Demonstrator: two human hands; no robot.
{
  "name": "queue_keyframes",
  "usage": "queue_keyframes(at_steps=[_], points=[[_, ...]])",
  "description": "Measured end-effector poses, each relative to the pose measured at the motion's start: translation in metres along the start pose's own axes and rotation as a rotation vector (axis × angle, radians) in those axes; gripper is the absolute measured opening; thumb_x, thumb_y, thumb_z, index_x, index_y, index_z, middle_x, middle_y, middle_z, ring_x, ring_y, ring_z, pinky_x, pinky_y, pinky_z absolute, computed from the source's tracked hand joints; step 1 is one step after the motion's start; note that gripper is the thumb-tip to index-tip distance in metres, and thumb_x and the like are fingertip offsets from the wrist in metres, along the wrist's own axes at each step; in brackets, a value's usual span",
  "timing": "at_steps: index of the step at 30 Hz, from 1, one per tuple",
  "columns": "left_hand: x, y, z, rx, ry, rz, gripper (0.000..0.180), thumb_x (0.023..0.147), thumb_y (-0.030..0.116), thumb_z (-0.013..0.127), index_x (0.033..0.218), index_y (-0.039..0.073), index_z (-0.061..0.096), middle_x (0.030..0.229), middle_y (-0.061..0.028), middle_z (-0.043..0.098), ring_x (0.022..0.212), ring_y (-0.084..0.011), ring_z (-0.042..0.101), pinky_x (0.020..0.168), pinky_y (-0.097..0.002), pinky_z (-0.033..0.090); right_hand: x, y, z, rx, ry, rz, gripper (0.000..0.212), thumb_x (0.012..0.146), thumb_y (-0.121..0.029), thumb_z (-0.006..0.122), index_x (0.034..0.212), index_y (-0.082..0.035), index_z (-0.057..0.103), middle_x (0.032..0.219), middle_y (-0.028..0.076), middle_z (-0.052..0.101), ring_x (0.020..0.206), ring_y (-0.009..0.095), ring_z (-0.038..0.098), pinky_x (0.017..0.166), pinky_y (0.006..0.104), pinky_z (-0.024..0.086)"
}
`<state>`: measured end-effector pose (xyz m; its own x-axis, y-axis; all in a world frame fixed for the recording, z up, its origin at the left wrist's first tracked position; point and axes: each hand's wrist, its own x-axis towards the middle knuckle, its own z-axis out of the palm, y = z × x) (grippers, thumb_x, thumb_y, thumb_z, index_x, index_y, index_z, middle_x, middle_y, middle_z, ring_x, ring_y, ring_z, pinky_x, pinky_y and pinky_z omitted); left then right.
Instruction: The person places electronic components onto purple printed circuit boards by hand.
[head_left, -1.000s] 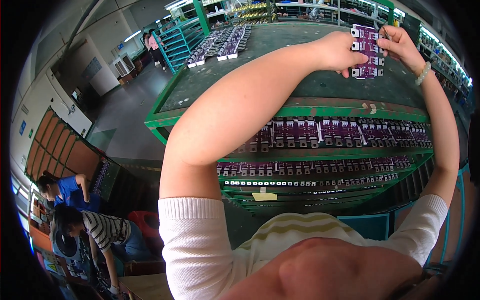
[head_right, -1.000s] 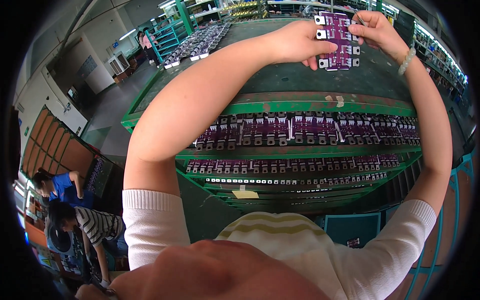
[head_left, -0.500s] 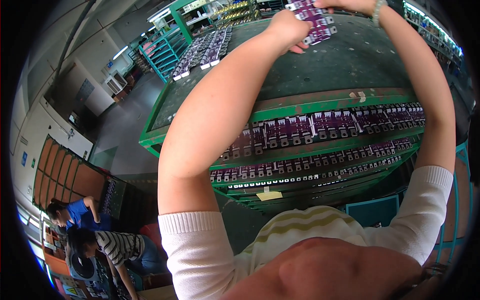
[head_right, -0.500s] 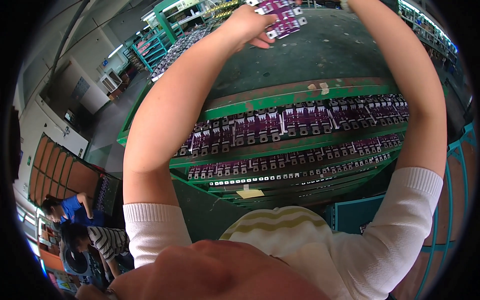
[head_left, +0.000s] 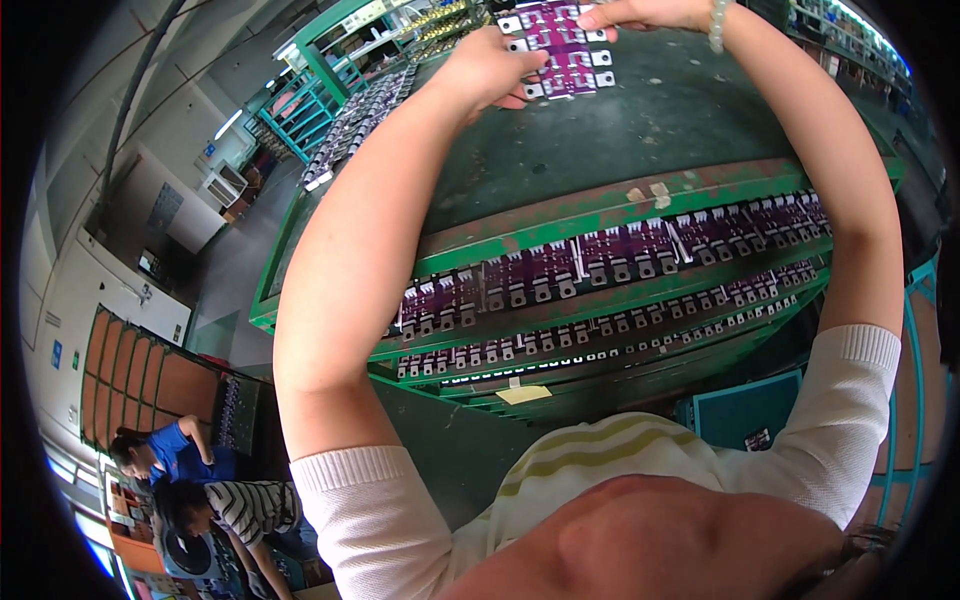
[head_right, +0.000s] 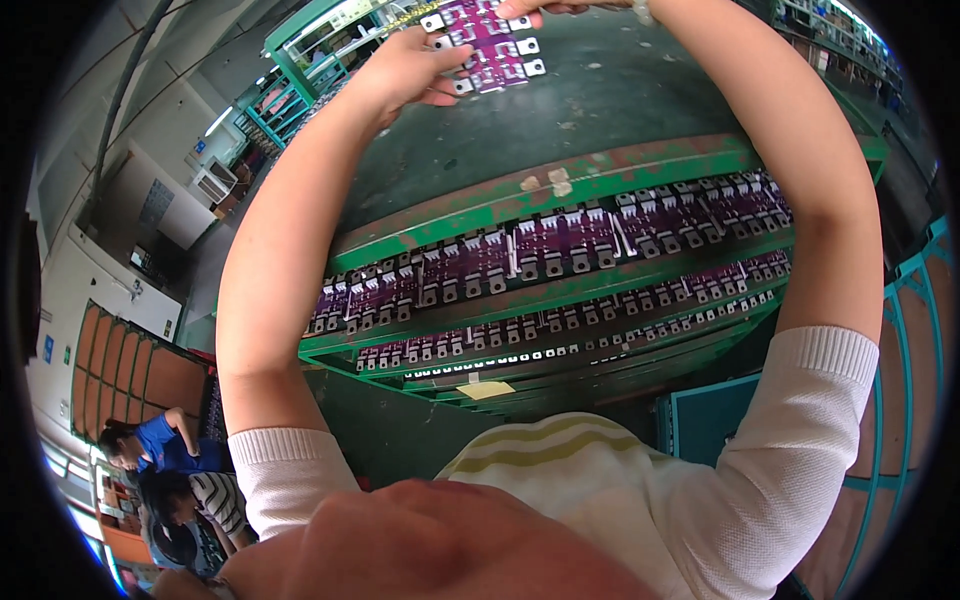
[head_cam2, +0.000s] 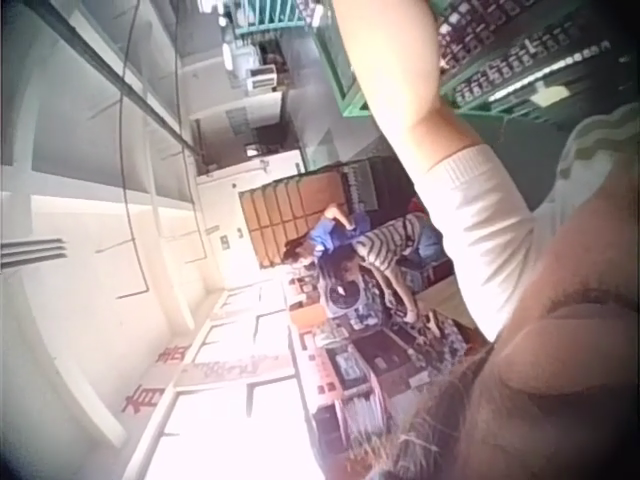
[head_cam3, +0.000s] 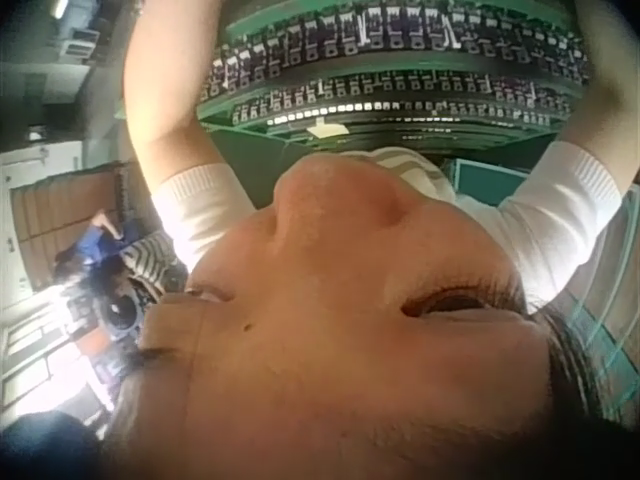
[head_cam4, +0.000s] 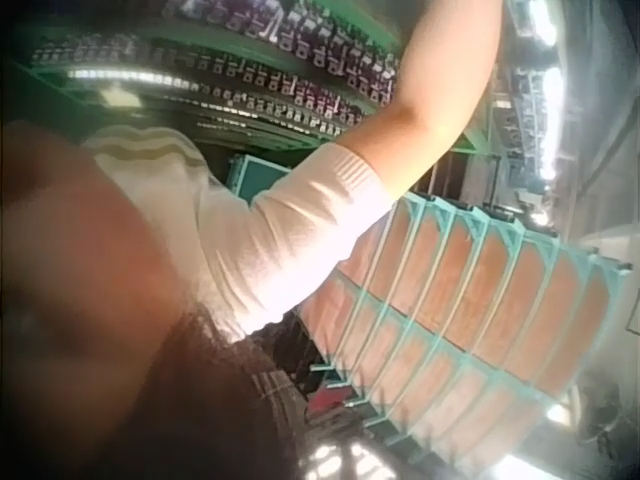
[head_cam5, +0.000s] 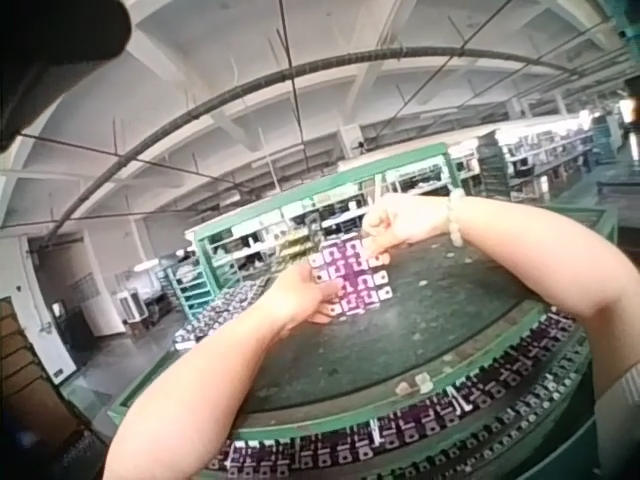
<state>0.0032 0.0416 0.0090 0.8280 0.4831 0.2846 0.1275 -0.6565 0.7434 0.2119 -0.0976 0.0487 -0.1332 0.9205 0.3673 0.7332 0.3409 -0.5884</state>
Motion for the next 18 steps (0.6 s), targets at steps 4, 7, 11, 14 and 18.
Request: queue_keyframes(at_steps=[4, 7, 11, 14, 18], points=[[-0.003, 0.003, 0.003, 0.032, 0.009, 0.019, 0.037, 0.096, 0.019, 0.073, 0.121, -0.004, 0.060, 0.101, -0.0115, 0.071, 0.076, -0.0168, 0.069, 0.064, -0.0318, 0.060, -0.006, 0.005, -0.008, -0.084, 0.038, 0.056, 0.027, 0.094, -0.016, 0.075, 0.071, -0.008, 0.063, 0.071, 0.000, 0.069, 0.058, 0.004, 0.051, 0.051, 0.0242, 0.036], [-0.007, 0.003, 0.004, 0.036, 0.036, 0.021, 0.038, 0.096, 0.019, 0.074, 0.122, -0.004, 0.059, 0.099, -0.0120, 0.070, 0.077, -0.0175, 0.069, 0.064, -0.0324, 0.061, -0.006, 0.005, -0.007, -0.049, 0.064, 0.069, 0.024, 0.094, -0.017, 0.074, 0.074, -0.007, 0.065, 0.074, 0.000, 0.071, 0.058, 0.004, 0.051, 0.052, 0.0234, 0.037], [-0.010, 0.006, 0.001, 0.044, 0.015, 0.003, 0.037, 0.097, 0.015, 0.072, 0.124, -0.005, 0.056, 0.097, -0.0125, 0.067, 0.078, -0.0192, 0.071, 0.065, -0.0329, 0.063, -0.009, 0.002, -0.008, -0.038, 0.046, 0.144, 0.013, 0.094, -0.017, 0.073, 0.089, -0.006, 0.075, 0.078, -0.001, 0.073, 0.060, 0.004, 0.052, 0.053, 0.0228, 0.039], [-0.007, 0.006, -0.004, 0.005, -0.033, 0.004, 0.033, 0.099, 0.011, 0.068, 0.125, -0.005, 0.055, 0.098, -0.0134, 0.068, 0.078, -0.0205, 0.072, 0.066, -0.0329, 0.063, -0.009, 0.007, -0.011, -0.067, 0.034, 0.119, 0.010, 0.093, -0.014, 0.073, 0.096, -0.005, 0.077, 0.080, -0.002, 0.072, 0.061, 0.004, 0.052, 0.056, 0.0223, 0.041], [-0.007, 0.003, -0.010, -0.025, -0.053, -0.002, 0.030, 0.100, 0.007, 0.064, 0.125, -0.006, 0.054, 0.098, -0.0142, 0.069, 0.077, -0.0213, 0.073, 0.065, -0.0322, 0.064, -0.007, 0.000, -0.009, -0.053, 0.031, 0.178, 0.009, 0.091, -0.012, 0.072, 0.097, -0.006, 0.076, 0.079, -0.004, 0.071, 0.061, 0.003, 0.051, 0.056, 0.0222, 0.039]])
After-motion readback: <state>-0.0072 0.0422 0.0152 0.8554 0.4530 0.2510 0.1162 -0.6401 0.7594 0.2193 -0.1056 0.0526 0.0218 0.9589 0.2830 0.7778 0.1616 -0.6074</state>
